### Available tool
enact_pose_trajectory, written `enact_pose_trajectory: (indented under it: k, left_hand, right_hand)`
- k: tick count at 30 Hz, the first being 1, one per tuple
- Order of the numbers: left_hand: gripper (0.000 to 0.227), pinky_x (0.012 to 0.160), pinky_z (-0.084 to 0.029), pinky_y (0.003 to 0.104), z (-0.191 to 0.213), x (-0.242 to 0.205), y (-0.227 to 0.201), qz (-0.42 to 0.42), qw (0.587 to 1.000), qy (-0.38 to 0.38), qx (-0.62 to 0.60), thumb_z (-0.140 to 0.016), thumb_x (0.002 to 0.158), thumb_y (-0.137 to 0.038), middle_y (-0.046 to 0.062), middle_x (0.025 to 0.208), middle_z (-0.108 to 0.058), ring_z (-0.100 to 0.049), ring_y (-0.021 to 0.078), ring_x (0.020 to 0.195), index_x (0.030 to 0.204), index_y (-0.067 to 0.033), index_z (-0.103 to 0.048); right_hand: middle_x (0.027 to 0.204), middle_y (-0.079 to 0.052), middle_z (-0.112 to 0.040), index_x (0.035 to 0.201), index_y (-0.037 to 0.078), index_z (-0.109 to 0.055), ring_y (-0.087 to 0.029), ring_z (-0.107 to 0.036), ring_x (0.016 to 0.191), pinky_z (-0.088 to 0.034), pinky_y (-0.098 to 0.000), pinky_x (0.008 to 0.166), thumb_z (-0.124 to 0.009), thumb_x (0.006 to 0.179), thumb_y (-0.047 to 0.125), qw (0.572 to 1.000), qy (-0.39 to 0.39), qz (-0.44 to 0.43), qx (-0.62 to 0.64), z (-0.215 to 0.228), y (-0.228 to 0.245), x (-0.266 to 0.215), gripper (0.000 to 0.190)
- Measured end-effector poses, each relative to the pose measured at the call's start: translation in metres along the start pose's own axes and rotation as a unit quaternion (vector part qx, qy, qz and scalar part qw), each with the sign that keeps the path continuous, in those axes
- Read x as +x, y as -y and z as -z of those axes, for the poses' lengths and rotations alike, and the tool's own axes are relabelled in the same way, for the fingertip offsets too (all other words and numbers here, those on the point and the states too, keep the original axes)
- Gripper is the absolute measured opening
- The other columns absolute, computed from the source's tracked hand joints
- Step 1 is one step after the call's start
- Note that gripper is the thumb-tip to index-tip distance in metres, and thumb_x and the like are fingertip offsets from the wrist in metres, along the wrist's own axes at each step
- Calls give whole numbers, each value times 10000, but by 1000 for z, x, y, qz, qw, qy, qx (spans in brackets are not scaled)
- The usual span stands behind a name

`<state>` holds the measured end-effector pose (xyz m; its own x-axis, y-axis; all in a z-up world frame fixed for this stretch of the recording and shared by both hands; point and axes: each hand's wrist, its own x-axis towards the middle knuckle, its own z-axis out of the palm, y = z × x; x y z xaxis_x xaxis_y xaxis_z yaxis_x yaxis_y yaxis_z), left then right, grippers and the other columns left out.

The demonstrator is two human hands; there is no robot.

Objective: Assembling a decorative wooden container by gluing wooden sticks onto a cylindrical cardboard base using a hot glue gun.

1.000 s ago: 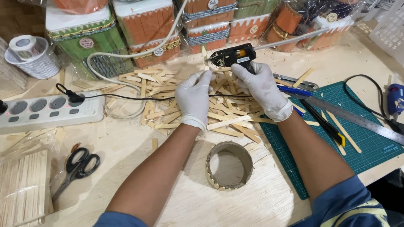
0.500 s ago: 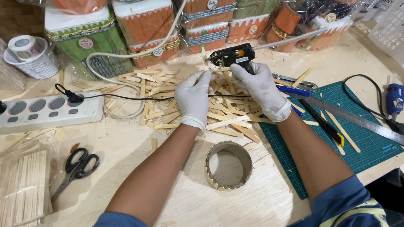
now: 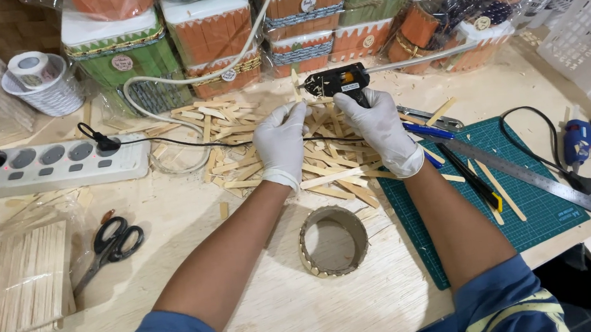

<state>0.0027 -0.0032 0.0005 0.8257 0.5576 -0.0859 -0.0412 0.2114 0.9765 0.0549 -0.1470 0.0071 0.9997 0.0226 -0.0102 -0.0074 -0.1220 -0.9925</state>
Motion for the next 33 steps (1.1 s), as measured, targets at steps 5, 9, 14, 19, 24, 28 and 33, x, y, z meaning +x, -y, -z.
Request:
enact_pose_trajectory:
  k: [5, 9, 14, 19, 24, 28, 33]
  left_hand:
    - [113, 495, -425, 202, 0, 3, 3, 1, 1000, -1, 14, -776, 792, -201, 40, 649, -728, -595, 64, 511, 867, -130, -822]
    - [116, 500, -430, 200, -2, 2, 3, 2, 1000, -9, 27, -776, 791, -210, 39, 613, -706, -587, 66, 516, 872, -143, -824]
    - [127, 537, -473, 213, -2, 4, 6, 4, 1000, -13, 25, -784, 782, -193, 50, 695, -750, -623, 70, 548, 889, -136, -821]
    - [116, 523, -462, 221, -4, 10, 12, 0, 999, -16, 29, -789, 776, -199, 46, 662, -733, -612, 72, 538, 872, -140, -819]
    - [103, 523, -436, 216, -3, 12, 11, -1, 1000, -10, 30, -798, 774, -202, 36, 600, -690, -591, 72, 542, 857, -145, -817]
    - [105, 518, -434, 217, -2, 15, 13, -1, 999, -9, 33, -805, 759, -197, 33, 580, -678, -588, 67, 535, 856, -156, -817]
    - [122, 545, -461, 214, -3, 13, 15, 6, 999, -8, 34, -811, 754, -181, 47, 602, -694, -616, 73, 560, 869, -138, -816]
  right_hand:
    - [535, 32, -547, 711, 176, -617, -2, -509, 464, -384, -147, 413, -842, 873, 321, 999, -11, -12, -38, 3, -8, 9, 312]
    - [615, 5, -634, 731, 189, -651, -46, -668, 613, -478, -149, 483, -854, 851, 397, 995, -21, -26, -89, 6, -10, 11, 314]
    - [603, 18, -618, 730, 178, -645, -34, -623, 572, -474, -145, 498, -857, 836, 390, 995, -18, -18, -98, 0, 17, -7, 317]
    - [622, 16, -635, 737, 178, -654, -42, -632, 595, -494, -160, 513, -858, 829, 399, 993, -21, -19, -116, 0, 23, -10, 314]
    - [626, 13, -634, 736, 175, -656, -55, -607, 581, -475, -186, 470, -850, 837, 412, 991, -14, -13, -130, -1, 26, -11, 323]
    - [620, 10, -636, 741, 178, -659, -58, -609, 574, -478, -187, 446, -846, 834, 418, 991, -14, -19, -134, 3, 17, -5, 319]
    - [614, 20, -643, 721, 194, -653, -49, -600, 573, -470, -196, 442, -850, 817, 443, 989, -19, -31, -143, 2, 16, -4, 331]
